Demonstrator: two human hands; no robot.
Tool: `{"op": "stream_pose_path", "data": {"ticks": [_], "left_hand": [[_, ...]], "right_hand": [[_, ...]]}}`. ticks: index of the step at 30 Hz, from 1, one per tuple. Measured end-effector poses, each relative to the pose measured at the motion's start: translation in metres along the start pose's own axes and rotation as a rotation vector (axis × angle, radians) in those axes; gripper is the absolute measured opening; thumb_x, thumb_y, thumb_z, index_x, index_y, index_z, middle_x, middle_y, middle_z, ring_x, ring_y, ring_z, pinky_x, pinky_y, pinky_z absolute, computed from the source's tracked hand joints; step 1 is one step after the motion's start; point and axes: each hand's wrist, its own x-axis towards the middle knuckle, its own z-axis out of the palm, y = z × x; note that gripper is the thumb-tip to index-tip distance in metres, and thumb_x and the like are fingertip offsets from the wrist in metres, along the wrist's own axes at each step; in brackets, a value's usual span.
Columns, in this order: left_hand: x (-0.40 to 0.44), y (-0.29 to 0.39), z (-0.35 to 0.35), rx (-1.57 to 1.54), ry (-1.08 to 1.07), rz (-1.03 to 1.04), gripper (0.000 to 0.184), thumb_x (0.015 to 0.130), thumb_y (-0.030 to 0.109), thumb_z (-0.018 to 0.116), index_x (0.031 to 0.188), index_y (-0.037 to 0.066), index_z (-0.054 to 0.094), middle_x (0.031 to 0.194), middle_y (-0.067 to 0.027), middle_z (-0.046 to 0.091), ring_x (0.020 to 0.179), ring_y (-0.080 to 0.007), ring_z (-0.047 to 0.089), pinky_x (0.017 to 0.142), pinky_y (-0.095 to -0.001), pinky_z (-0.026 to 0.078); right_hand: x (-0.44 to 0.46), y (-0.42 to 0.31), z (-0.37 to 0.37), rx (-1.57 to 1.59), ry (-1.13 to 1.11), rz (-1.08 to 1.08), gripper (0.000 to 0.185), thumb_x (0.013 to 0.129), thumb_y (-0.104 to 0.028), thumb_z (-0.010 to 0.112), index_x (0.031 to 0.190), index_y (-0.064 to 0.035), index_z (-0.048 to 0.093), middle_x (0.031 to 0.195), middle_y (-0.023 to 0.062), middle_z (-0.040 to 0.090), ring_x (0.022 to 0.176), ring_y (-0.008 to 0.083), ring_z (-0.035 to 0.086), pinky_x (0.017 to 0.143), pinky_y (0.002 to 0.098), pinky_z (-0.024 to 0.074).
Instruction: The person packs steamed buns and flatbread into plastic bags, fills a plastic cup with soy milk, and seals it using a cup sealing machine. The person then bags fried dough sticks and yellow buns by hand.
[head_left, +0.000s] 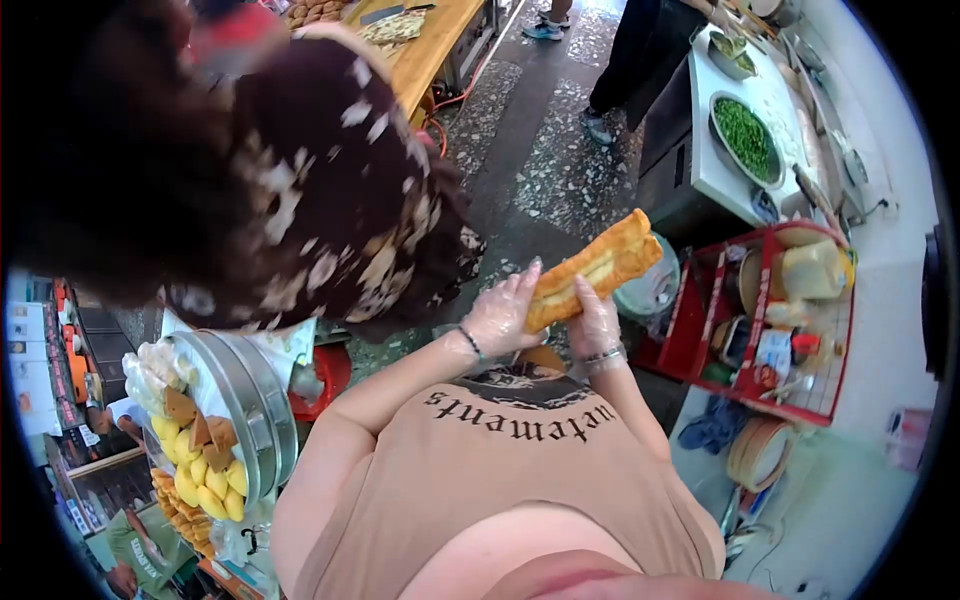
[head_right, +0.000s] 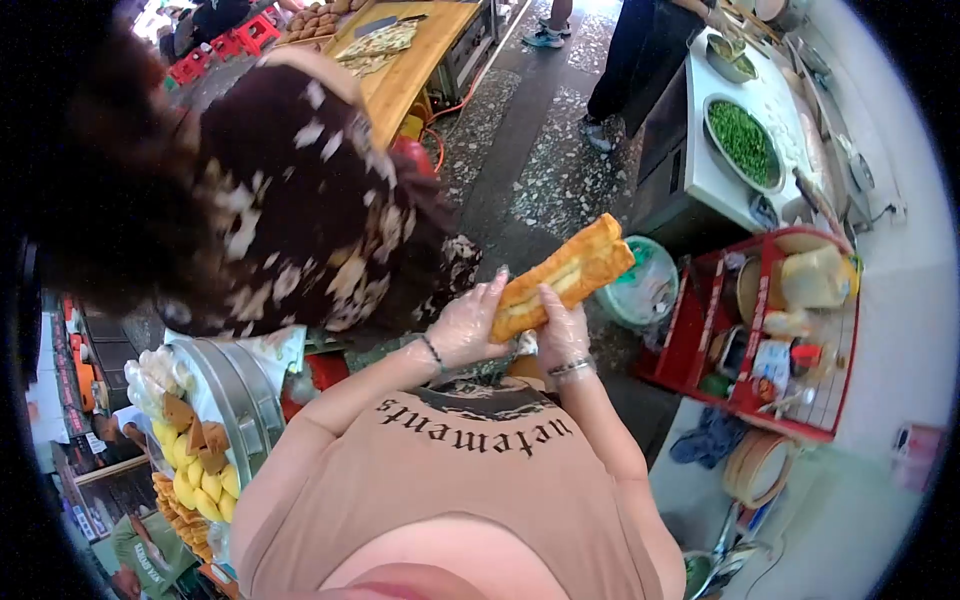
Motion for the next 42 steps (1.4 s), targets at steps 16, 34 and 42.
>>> {"op": "stream_pose_path", "data": {"ticks": [16,34,42], "left_hand": [[0.266,-0.128,-0.097,-0.4,0.647,-0.37,0.055,0.071,0.016,0.072,0.118,0.001,0.048,0.095,-0.0212,0.063,0.085,-0.0386,0.064,0.075,-0.0438,0.051],[0.408,-0.343,-0.163,-0.682,1.182,-1.403,0.053,0.077,0.017,0.07,0.119,-0.005,0.045,0.102,-0.0186,0.061,0.09,-0.0238,0.062,0.078,-0.0355,0.051],[0.464,-0.455,-0.206,-0.63,1.211,-1.733,0.055,0.078,0.026,0.069,0.116,-0.007,0.047,0.106,-0.026,0.061,0.094,-0.037,0.062,0.085,-0.0412,0.049]], "right_hand": [[0.355,-0.093,0.188,-0.417,-0.559,0.379,0.037,0.097,-0.023,0.054,0.127,-0.0034,0.047,0.117,0.0077,0.059,0.103,0.0199,0.061,0.089,0.0368,0.0506],[0.922,0.04,0.544,-1.543,-0.966,-0.46,0.033,0.092,-0.027,0.052,0.118,-0.0097,0.061,0.104,0.0142,0.066,0.086,0.0288,0.067,0.076,0.035,0.0522],[1.019,0.109,0.627,-2.294,-1.234,-0.727,0.049,0.087,-0.014,0.051,0.135,-0.009,0.045,0.115,0.0233,0.059,0.107,0.0354,0.059,0.091,0.0433,0.0471]]}}
